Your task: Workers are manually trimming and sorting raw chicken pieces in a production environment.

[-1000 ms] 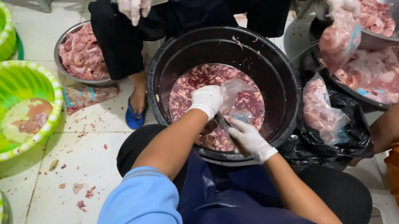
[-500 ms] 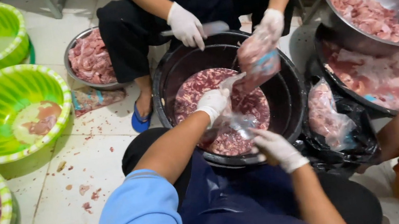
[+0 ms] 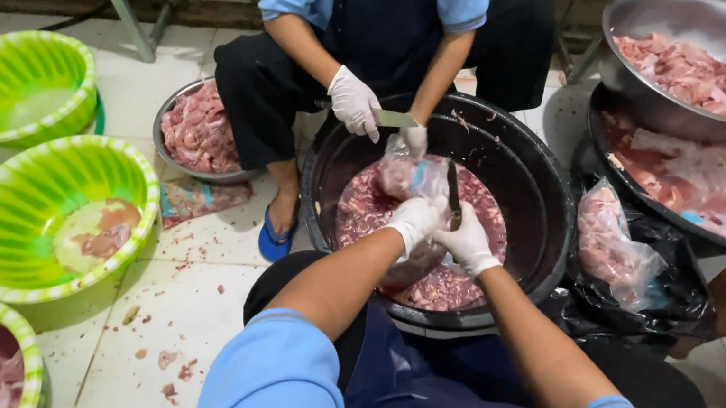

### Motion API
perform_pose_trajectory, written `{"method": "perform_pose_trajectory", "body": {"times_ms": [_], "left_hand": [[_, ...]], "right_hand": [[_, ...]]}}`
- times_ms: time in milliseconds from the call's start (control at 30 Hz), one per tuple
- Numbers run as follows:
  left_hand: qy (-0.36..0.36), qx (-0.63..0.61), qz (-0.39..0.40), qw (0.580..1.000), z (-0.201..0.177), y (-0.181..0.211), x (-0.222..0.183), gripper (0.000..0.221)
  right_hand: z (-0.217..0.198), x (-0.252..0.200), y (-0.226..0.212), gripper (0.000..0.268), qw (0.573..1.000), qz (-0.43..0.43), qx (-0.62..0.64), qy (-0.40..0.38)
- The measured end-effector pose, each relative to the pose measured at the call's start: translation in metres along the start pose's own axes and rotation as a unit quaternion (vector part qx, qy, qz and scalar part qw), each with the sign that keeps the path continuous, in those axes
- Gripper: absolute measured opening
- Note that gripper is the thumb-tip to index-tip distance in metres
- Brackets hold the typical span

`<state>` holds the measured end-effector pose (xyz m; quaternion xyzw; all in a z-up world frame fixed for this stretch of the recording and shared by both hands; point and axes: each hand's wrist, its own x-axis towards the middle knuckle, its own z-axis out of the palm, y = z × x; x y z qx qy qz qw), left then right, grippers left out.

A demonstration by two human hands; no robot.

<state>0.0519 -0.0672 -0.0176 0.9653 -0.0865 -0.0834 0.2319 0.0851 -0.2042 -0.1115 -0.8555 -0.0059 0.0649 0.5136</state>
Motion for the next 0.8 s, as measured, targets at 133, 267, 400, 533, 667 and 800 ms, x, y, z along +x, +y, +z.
{"method": "perform_pose_trajectory", "body": {"times_ms": [133, 267, 400, 533, 667, 800], "left_hand": [[-0.025, -0.014, 0.015, 0.999, 0.010, 0.006, 0.003, 0.048], [-0.062, -0.048, 0.024, 0.997, 0.031, 0.017, -0.002, 0.047], [-0.081, -0.061, 0.035, 0.994, 0.037, 0.025, 0.005, 0.046], [-0.115, -0.078, 0.050, 0.989, 0.045, 0.028, 0.011, 0.045], [-0.083, -0.161, 0.054, 0.982, 0.082, 0.016, 0.024, 0.043], [-0.064, -0.202, 0.069, 0.975, 0.093, 0.011, 0.025, 0.027]], "right_hand": [[0.010, 0.028, 0.042, 0.056, 0.996, -0.009, 0.010, 0.083], [-0.008, 0.059, 0.080, 0.012, 0.986, -0.053, -0.056, 0.147], [-0.010, 0.059, 0.104, 0.018, 0.983, 0.011, -0.048, 0.175], [-0.024, 0.033, 0.071, 0.026, 0.952, 0.007, -0.264, 0.156], [-0.043, 0.084, 0.153, 0.023, 0.962, 0.054, -0.247, 0.104], [-0.056, 0.084, 0.201, 0.029, 0.949, 0.094, -0.297, 0.057]]}}
